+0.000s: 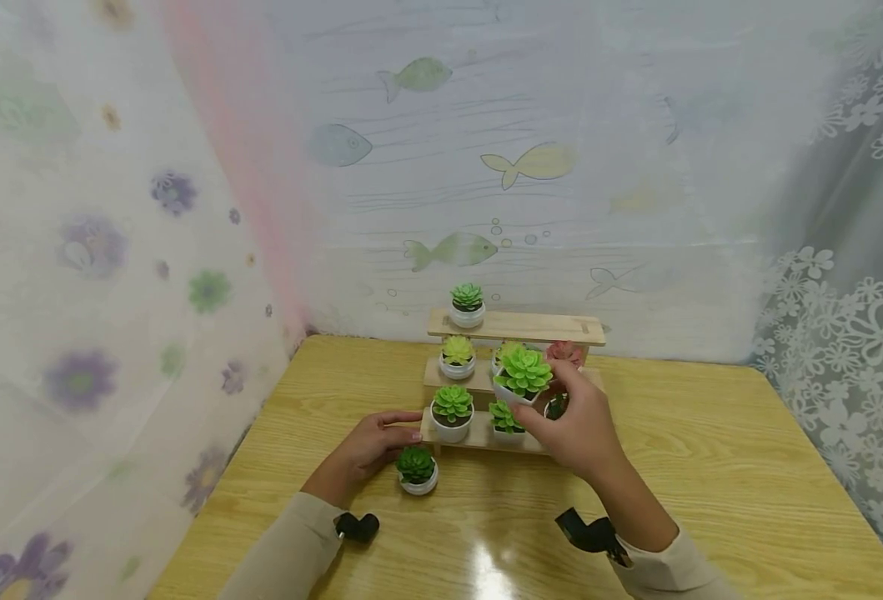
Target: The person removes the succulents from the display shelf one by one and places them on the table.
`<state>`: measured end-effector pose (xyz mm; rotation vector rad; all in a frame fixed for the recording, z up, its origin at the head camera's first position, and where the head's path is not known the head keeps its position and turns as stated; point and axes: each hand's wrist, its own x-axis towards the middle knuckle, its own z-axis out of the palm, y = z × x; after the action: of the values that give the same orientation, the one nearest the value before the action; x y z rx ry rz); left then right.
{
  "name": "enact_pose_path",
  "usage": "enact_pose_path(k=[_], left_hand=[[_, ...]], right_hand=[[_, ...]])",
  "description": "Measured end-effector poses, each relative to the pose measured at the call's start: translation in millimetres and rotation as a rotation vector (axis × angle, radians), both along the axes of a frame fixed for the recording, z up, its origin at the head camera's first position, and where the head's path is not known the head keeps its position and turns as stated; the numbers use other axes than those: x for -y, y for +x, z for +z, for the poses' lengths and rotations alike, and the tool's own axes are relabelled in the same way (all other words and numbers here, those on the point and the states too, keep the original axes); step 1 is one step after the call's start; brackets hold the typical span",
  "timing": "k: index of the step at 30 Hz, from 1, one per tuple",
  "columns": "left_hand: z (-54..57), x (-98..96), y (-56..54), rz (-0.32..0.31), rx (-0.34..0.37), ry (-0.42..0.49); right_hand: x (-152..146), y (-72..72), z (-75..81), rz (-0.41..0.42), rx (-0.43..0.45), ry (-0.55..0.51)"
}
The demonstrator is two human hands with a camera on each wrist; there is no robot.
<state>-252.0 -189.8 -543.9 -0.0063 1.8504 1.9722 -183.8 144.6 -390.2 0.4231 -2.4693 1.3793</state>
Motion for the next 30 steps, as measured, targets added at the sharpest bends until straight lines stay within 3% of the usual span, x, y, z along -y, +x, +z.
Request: enact_pose_path(k=[12,17,21,30], left_hand=[[2.3,-0.6,0.5,0.000,0.006,0.003],[2.7,-1.4,1.3,0.004,0.013,-0.002],[2.5,-1.5,1.3,0.009,0.010,0.003],[0.1,-0.5,1.5,0.019,0.001,0.005]], right_hand=[[13.2,22.4,-19.1,0.133,0.053,-0.062],[21.7,26.2,-37.4,0.232,0.179,-0.203],[27.0,26.8,-48.6,0.242,0.227,-0.267],[34.7,24.2,-66.7,0.218,0.295,-0.285]])
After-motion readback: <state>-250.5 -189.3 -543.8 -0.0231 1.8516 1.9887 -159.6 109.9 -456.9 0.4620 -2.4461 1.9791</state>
